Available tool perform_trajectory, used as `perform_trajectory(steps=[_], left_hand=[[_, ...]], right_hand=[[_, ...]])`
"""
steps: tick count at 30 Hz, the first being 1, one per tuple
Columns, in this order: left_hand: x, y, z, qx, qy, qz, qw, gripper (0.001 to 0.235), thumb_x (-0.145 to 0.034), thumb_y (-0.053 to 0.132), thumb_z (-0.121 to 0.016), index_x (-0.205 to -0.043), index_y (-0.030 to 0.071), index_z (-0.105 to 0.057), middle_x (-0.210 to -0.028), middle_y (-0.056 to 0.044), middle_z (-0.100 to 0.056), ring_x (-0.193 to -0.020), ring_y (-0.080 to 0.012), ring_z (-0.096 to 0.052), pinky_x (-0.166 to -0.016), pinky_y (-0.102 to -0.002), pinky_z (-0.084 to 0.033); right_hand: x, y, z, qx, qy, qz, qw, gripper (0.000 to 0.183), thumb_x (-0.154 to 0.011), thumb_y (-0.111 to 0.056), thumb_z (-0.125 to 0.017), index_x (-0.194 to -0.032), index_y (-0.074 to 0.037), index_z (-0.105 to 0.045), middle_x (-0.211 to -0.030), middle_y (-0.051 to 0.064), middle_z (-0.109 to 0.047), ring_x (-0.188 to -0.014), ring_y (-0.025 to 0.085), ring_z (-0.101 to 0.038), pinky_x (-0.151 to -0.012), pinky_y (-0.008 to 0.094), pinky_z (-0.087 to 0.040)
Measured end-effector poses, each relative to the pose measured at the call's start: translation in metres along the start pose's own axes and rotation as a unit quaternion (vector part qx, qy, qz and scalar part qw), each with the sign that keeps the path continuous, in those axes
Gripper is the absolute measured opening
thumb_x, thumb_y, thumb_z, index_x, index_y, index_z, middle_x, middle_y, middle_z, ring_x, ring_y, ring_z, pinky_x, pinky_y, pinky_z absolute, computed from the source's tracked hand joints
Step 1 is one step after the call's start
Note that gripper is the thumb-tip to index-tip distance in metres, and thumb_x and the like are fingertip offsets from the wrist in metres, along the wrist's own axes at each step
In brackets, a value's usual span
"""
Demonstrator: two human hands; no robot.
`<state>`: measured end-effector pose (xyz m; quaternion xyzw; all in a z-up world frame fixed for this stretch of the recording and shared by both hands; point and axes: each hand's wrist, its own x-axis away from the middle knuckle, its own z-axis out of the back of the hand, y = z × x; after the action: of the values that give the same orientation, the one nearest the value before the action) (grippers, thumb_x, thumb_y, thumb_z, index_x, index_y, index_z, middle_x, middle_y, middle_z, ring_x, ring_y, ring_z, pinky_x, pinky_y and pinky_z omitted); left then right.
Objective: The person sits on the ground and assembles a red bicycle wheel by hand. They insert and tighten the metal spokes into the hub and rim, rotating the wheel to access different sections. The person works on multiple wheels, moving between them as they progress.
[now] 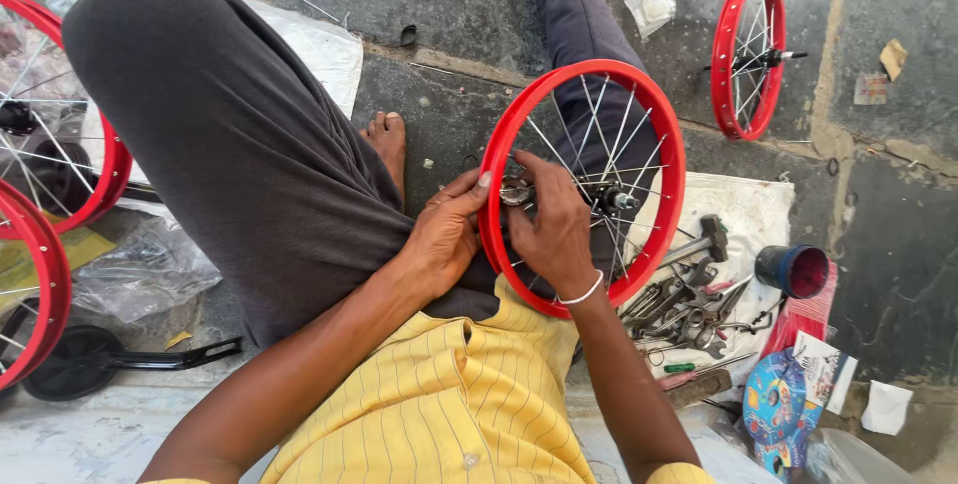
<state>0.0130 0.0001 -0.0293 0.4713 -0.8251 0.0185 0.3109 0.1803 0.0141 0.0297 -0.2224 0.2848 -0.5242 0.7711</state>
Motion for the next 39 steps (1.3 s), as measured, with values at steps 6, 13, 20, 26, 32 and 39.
perform_trajectory(steps=[6,13,20,26,32,39], left_hand=[[-0.001,0.005,0.007,0.004,-0.023,-0.022,0.999,0.028,-0.1,0.017,-0.065,-0.125,0.006,-0.068,-0.104,-0.002,-0.074,-0.095,-0.0129,-0.068,-0.088,-0.032,-0.055],[-0.004,0.0,0.013,0.002,-0.028,-0.012,1.0,0.025,-0.102,0.015,-0.061,-0.126,0.007,-0.062,-0.104,-0.003,-0.07,-0.095,-0.0132,-0.067,-0.086,-0.033,-0.056],[-0.009,-0.003,0.014,-0.006,-0.01,0.01,1.0,0.021,-0.101,0.017,-0.06,-0.119,0.006,-0.064,-0.103,-0.003,-0.071,-0.093,-0.0125,-0.067,-0.087,-0.031,-0.055],[-0.005,-0.007,0.013,-0.01,-0.033,0.024,0.999,0.021,-0.102,0.021,-0.057,-0.114,0.005,-0.066,-0.101,-0.004,-0.073,-0.092,-0.0139,-0.068,-0.086,-0.031,-0.054],[-0.002,-0.003,0.019,-0.004,-0.043,-0.004,0.999,0.019,-0.106,0.019,-0.06,-0.115,0.003,-0.066,-0.098,-0.004,-0.07,-0.091,-0.0147,-0.066,-0.086,-0.033,-0.054],[0.001,0.005,-0.001,-0.016,0.013,-0.008,1.0,0.018,-0.099,0.017,-0.06,-0.115,0.01,-0.065,-0.095,0.0,-0.07,-0.088,-0.0115,-0.066,-0.08,-0.031,-0.056]], right_hand=[[-0.005,-0.008,-0.007,-0.09,-0.017,-0.093,0.991,0.023,-0.084,-0.005,-0.077,-0.104,-0.001,-0.065,-0.11,0.009,-0.061,-0.085,0.021,-0.064,-0.073,0.033,-0.053],[-0.002,-0.008,-0.007,-0.212,-0.038,-0.064,0.975,0.026,-0.086,-0.003,-0.078,-0.108,0.0,-0.064,-0.11,0.01,-0.06,-0.09,0.02,-0.064,-0.078,0.031,-0.054],[-0.005,-0.004,-0.006,-0.085,-0.063,-0.028,0.994,0.046,-0.076,-0.002,-0.081,-0.119,0.004,-0.065,-0.097,0.011,-0.062,-0.078,0.02,-0.059,-0.069,0.032,-0.051],[0.004,-0.006,-0.003,0.082,0.02,0.028,0.996,0.034,-0.082,0.009,-0.066,-0.115,0.002,-0.063,-0.106,0.013,-0.063,-0.1,0.025,-0.064,-0.088,0.037,-0.053],[0.001,-0.005,-0.01,-0.333,-0.06,-0.084,0.937,0.017,-0.091,0.007,-0.072,-0.107,0.001,-0.068,-0.117,0.014,-0.057,-0.099,0.02,-0.069,-0.088,0.034,-0.055],[-0.01,-0.033,-0.001,-0.046,-0.035,-0.068,0.996,0.044,-0.075,0.002,-0.072,-0.118,0.0,-0.064,-0.1,0.014,-0.063,-0.079,0.025,-0.064,-0.066,0.032,-0.054]])
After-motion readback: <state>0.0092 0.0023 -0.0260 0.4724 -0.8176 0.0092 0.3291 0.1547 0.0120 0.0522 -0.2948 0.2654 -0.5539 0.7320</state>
